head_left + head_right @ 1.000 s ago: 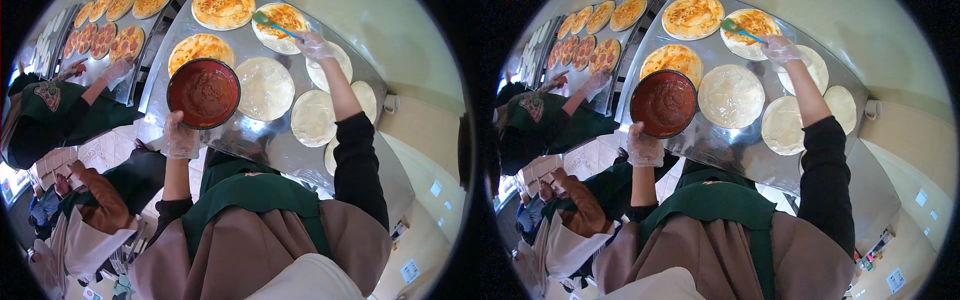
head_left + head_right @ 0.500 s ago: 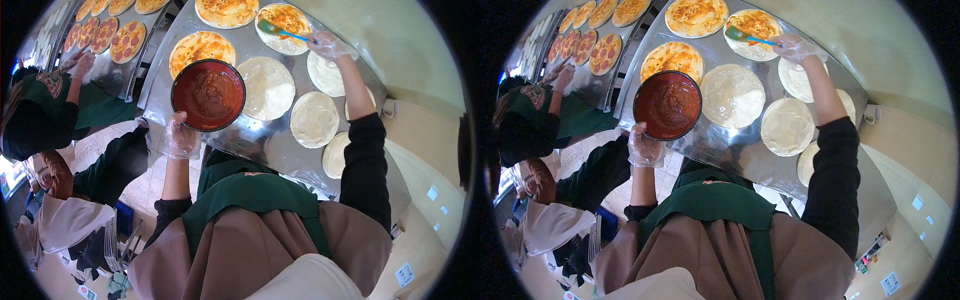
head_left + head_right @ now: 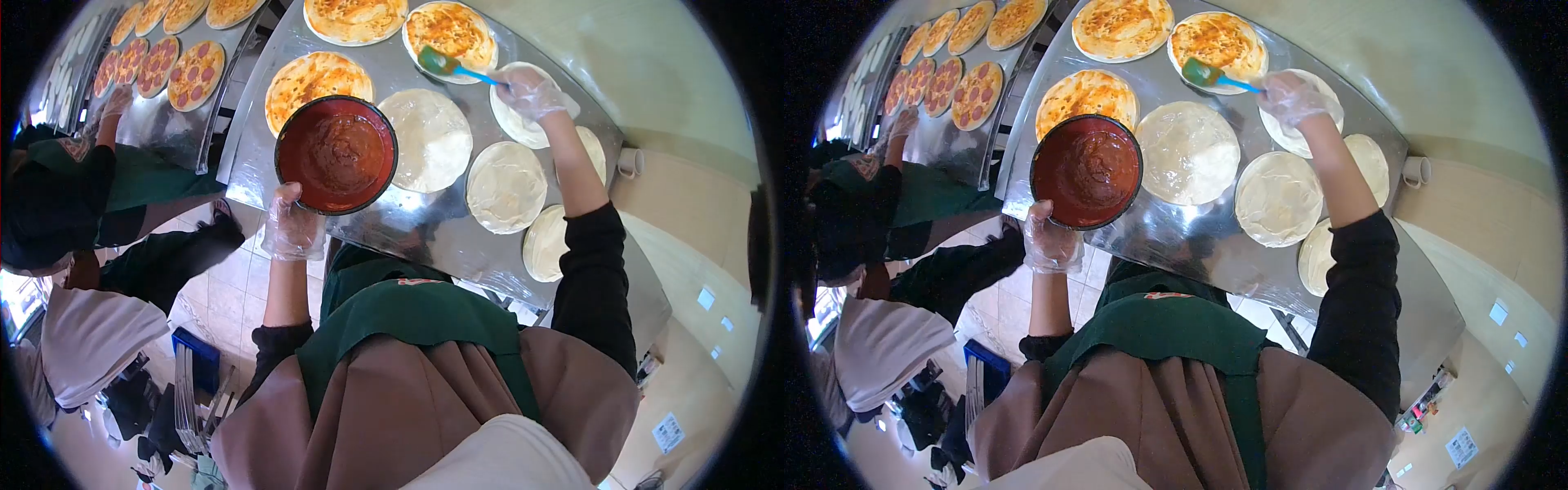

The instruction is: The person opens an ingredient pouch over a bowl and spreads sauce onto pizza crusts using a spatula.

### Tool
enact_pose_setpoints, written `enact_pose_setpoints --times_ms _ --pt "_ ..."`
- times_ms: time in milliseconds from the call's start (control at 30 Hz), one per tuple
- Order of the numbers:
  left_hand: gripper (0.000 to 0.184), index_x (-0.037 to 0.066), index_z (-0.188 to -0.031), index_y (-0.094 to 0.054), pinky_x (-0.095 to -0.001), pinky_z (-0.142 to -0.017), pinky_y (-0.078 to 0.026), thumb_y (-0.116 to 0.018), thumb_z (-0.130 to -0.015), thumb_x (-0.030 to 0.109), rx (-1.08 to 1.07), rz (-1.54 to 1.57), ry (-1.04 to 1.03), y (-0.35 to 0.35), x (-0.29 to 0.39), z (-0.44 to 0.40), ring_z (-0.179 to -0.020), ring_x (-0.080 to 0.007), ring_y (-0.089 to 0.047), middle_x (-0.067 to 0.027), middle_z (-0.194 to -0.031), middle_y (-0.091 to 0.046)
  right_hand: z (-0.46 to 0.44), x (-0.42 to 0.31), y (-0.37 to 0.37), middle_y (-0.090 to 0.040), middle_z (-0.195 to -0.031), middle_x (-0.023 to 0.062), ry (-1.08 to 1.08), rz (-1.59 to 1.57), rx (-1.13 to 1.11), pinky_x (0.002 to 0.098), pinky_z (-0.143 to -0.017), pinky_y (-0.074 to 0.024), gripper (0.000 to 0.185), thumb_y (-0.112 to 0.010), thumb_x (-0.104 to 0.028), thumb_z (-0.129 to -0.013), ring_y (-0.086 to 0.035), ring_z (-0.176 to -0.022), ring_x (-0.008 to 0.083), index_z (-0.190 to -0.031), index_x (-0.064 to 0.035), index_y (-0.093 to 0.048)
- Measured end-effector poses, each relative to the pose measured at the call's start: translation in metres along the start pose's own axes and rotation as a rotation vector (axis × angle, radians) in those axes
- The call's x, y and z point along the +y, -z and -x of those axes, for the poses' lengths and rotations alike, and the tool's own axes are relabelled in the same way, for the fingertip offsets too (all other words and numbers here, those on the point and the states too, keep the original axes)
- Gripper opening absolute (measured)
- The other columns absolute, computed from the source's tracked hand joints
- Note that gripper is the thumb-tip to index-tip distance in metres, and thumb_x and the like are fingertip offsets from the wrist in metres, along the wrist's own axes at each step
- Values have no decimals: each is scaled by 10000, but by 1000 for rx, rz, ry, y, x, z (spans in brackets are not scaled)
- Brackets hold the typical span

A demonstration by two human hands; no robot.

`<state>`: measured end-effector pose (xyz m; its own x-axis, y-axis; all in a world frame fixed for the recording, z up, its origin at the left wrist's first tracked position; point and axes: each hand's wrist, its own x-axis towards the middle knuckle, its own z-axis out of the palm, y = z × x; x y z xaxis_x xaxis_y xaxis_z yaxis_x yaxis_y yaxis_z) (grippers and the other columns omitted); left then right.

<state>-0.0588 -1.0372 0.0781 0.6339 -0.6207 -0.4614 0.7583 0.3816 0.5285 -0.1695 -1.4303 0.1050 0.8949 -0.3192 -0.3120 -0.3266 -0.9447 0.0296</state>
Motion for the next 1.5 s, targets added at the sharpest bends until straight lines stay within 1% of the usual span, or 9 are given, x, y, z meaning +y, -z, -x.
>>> enact_pose_setpoints --times_ms 100,233,433,667,767,1067,1133,1233,1500 --pt "669 15 -1270 -387 -382 -1028 -314 -643 -688 223 13 1 2 2 2 0 -1173 -256 -433 -115 -1288 -446 29 21 2 -626 -883 150 -100 -4 -25 376 -802 -464 298 -529 -285 -779 -597 -893 300 -1004 -114 -624" --pt "669 14 -1271 -383 -386 -1017 -335 -644 -687 208 -10 3 -5 8 4 -2 -1169 -260 -437 -116 -1287 -447 47 49 18 -630 -879 122 -70 -107 120 371 -736 -472 280 -524 -276 -788 -595 -829 311 -1008 -149 -641" --pt "654 14 -1265 -388 -387 -1013 -342 -642 -691 196 -35 30 0 -7 5 1 -1160 -260 -447 -118 -1278 -454 19 -9 3 -625 -873 142 -161 -158 66 401 -734 -472 289 -501 -253 -806 -596 -825 319 -1054 -178 -628" --pt "657 17 -1266 -388 -383 -1013 -343 -643 -688 198 9 37 17 2 6 2 -1158 -256 -450 -117 -1273 -458 53 37 -18 -622 -877 164 -247 -66 32 427 -765 -460 285 -498 -241 -795 -594 -845 327 -1032 -171 -641" --pt "662 16 -1268 -386 -385 -1016 -340 -642 -685 200 -16 26 6 -3 5 1 -1160 -254 -449 -117 -1273 -457 60 42 -22 -619 -864 174 -298 -231 232 429 -757 -459 282 -480 -250 -812 -593 -833 336 -1027 -135 -623" --pt "642 14 -1260 -399 -383 -1009 -351 -633 -690 198 -24 43 49 -7 3 2 -1149 -256 -463 -120 -1264 -471 62 -62 -79 -596 -773 211 -485 -362 13 460 -658 -455 238 -424 -216 -856 -592 -735 378 -1021 -93 -544" --pt "637 12 -1256 -404 -385 -1006 -355 -632 -691 199 -28 26 45 -11 2 -2 -1145 -257 -466 -120 -1259 -475 72 -75 -80 -598 -765 214 -254 -594 167 471 -650 -458 239 -433 -199 -854 -591 -726 388 -1028 -75 -538" --pt "632 8 -1248 -411 -388 -999 -362 -634 -690 204 -24 7 30 -14 5 -2 -1140 -257 -470 -119 -1255 -480 66 -69 -66 -600 -767 216 -299 -735 257 473 -653 -465 240 -450 -171 -842 -592 -730 392 -1047 -77 -534" --pt "631 9 -1229 -428 -386 -991 -368 -651 -679 220 1 -18 2 -13 6 0 -1131 -260 -475 -116 -1238 -491 30 -13 -96 -610 -781 202 -542 -317 291 484 -662 -464 197 -436 -211 -859 -605 -760 372 -955 -62 -521"
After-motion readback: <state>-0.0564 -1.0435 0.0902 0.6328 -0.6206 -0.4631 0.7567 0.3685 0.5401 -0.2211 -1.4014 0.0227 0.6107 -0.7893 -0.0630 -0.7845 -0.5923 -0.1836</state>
